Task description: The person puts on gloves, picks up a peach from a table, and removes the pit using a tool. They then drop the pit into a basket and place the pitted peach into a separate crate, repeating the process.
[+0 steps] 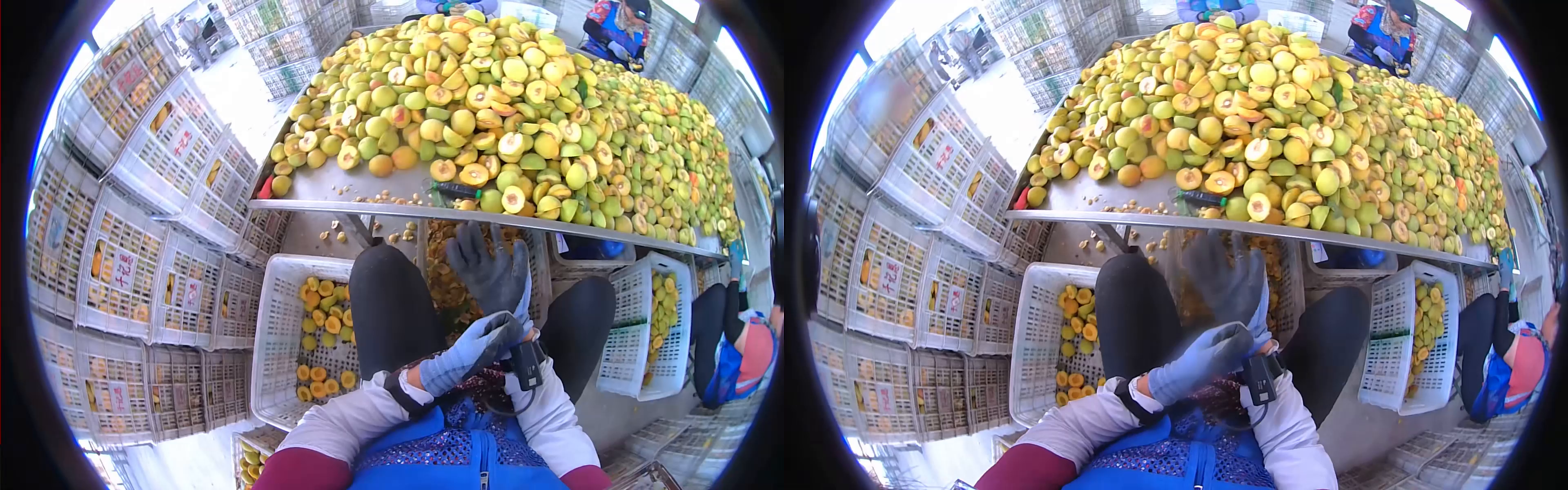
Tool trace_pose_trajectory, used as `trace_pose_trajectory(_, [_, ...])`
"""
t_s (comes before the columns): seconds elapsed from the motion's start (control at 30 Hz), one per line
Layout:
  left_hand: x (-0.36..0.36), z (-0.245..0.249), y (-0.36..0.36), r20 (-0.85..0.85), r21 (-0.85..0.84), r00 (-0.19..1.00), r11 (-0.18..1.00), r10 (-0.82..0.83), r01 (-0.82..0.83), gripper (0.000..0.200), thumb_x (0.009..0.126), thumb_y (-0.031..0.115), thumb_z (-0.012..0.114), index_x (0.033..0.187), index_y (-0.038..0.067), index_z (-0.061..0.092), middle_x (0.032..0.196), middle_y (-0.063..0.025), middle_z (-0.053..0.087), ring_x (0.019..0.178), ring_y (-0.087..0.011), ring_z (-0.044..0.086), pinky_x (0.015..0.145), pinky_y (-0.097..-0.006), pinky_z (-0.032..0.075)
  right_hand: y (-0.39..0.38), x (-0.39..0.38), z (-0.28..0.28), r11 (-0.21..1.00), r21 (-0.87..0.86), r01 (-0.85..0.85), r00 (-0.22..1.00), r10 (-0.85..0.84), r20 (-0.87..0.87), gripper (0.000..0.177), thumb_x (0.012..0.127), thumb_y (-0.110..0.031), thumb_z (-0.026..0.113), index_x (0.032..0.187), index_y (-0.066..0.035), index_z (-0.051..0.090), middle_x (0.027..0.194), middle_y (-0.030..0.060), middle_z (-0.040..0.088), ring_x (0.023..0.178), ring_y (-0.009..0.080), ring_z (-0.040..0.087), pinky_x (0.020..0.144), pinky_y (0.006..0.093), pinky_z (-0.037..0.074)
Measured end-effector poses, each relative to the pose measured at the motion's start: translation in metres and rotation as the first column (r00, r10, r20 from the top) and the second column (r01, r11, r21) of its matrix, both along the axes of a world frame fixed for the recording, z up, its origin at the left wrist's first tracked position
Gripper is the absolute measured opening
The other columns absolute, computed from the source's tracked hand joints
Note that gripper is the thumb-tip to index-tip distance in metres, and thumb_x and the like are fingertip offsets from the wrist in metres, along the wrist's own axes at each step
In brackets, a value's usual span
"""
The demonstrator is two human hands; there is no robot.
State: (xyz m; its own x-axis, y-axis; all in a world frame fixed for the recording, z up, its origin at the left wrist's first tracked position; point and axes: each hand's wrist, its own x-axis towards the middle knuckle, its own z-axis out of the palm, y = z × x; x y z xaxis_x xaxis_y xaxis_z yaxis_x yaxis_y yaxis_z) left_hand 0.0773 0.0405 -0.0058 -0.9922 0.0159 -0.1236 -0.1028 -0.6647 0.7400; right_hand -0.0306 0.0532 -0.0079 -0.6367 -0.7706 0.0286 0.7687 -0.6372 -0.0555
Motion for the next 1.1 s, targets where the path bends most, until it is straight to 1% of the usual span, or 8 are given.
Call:
trace_pose_trajectory(0.13, [-0.007,0.02,-0.006,0.025,-0.004,0.997,0.998,-0.068,0.069,0.022,0.094,0.028,0.053,0.093,0.007,0.054,0.088,0.0054,0.052,0.078,-0.0024,0.045,0.069,-0.019,0.039,-0.016,-0.03,-0.022,0.76,0.388,0.521,0.771,-0.225,-0.595,0.041,0.095,-0.02,0.045,0.135,-0.01,0.042,0.132,0.0118,0.047,0.126,0.0217,0.042,0.107,0.0362,0.03])
trace_pose_trajectory(0.27, [-0.013,0.0,-0.019,0.094,-0.029,0.995,0.999,-0.015,0.018,0.016,0.094,0.023,0.053,0.091,0.007,0.055,0.087,0.005,0.052,0.079,-0.0027,0.045,0.07,-0.0186,0.039,-0.022,-0.041,-0.025,0.565,0.548,0.617,0.597,0.118,-0.793,0.025,0.087,-0.002,0.051,0.111,-0.002,0.059,0.101,0.006,0.065,0.085,0.0123,0.059,0.078,0.0248,0.046])
trace_pose_trajectory(0.33, [-0.016,0.009,-0.037,0.198,-0.136,0.98,0.991,0.017,0.01,0.014,0.094,0.017,0.052,0.096,0.005,0.058,0.09,0.0021,0.055,0.081,-0.0044,0.049,0.074,-0.0191,0.041,-0.044,-0.057,-0.028,0.381,0.328,0.864,0.211,0.317,-0.925,0.021,0.083,-0.007,0.057,0.104,-0.005,0.06,0.095,0.0101,0.064,0.079,0.0229,0.062,0.073,0.0326,0.049])
trace_pose_trajectory(0.47, [-0.026,0.007,-0.067,0.129,-0.494,0.871,0.792,0.475,-0.359,0.025,0.094,0.014,0.049,0.113,0.0,0.056,0.095,-0.0044,0.06,0.083,-0.0088,0.054,0.075,-0.0219,0.045,-0.088,-0.106,-0.01,0.164,-0.07,0.984,-0.155,0.595,-0.788,0.019,0.079,-0.017,0.061,0.096,-0.011,0.062,0.091,0.0092,0.063,0.091,0.0291,0.059,0.078,0.0394,0.047])
trace_pose_trajectory(0.7, [-0.053,-0.011,-0.137,0.208,-0.564,0.827,0.755,0.522,-0.335,0.022,0.092,0.019,0.056,0.105,0.001,0.06,0.081,-0.0023,0.06,0.07,-0.0093,0.055,0.062,-0.022,0.045,-0.161,-0.16,-0.052,0.389,-0.153,0.908,-0.378,0.921,0.1,0.017,0.082,-0.016,0.052,0.092,-0.015,0.066,0.084,0.0017,0.065,0.087,0.0224,0.058,0.07,0.0372,0.043])
trace_pose_trajectory(0.83, [-0.092,0.032,-0.172,0.119,-0.713,0.835,0.632,0.537,-0.304,0.023,0.093,0.017,0.055,0.105,-0.001,0.062,0.084,-0.0025,0.062,0.072,-0.0085,0.055,0.065,-0.0216,0.045,-0.11,-0.149,0.008,0.507,-0.073,0.859,-0.511,0.845,-0.155,0.029,0.079,-0.022,0.06,0.105,-0.012,0.061,0.097,0.0072,0.063,0.089,0.024,0.058,0.07,0.0384,0.044])
trace_pose_trajectory(1.0, [-0.148,0.033,-0.231,-0.216,-0.968,0.852,0.008,0.477,-0.25,0.024,0.09,0.018,0.057,0.107,0.002,0.061,0.09,-0.0095,0.064,0.076,-0.0168,0.061,0.068,-0.026,0.048,-0.001,-0.115,-0.005,0.495,0.548,0.675,0.253,0.542,-0.801,0.045,0.079,-0.016,0.063,0.119,-0.007,0.047,0.098,0.0083,0.058,0.076,0.0202,0.058,0.064,0.034,0.048])
trace_pose_trajectory(1.1, [-0.204,0.019,-0.243,-0.19,-0.863,0.908,-0.505,0.374,0.028,0.039,0.082,0.031,0.063,0.112,0.007,0.057,0.102,-0.018,0.061,0.091,-0.033,0.062,0.077,-0.04,0.05,0.028,-0.097,-0.018,0.667,0.743,0.065,0.836,0.37,-0.405,0.037,0.087,-0.022,0.057,0.12,-0.007,0.048,0.088,0.0048,0.057,0.065,0.012,0.055,0.053,0.0256,0.046])
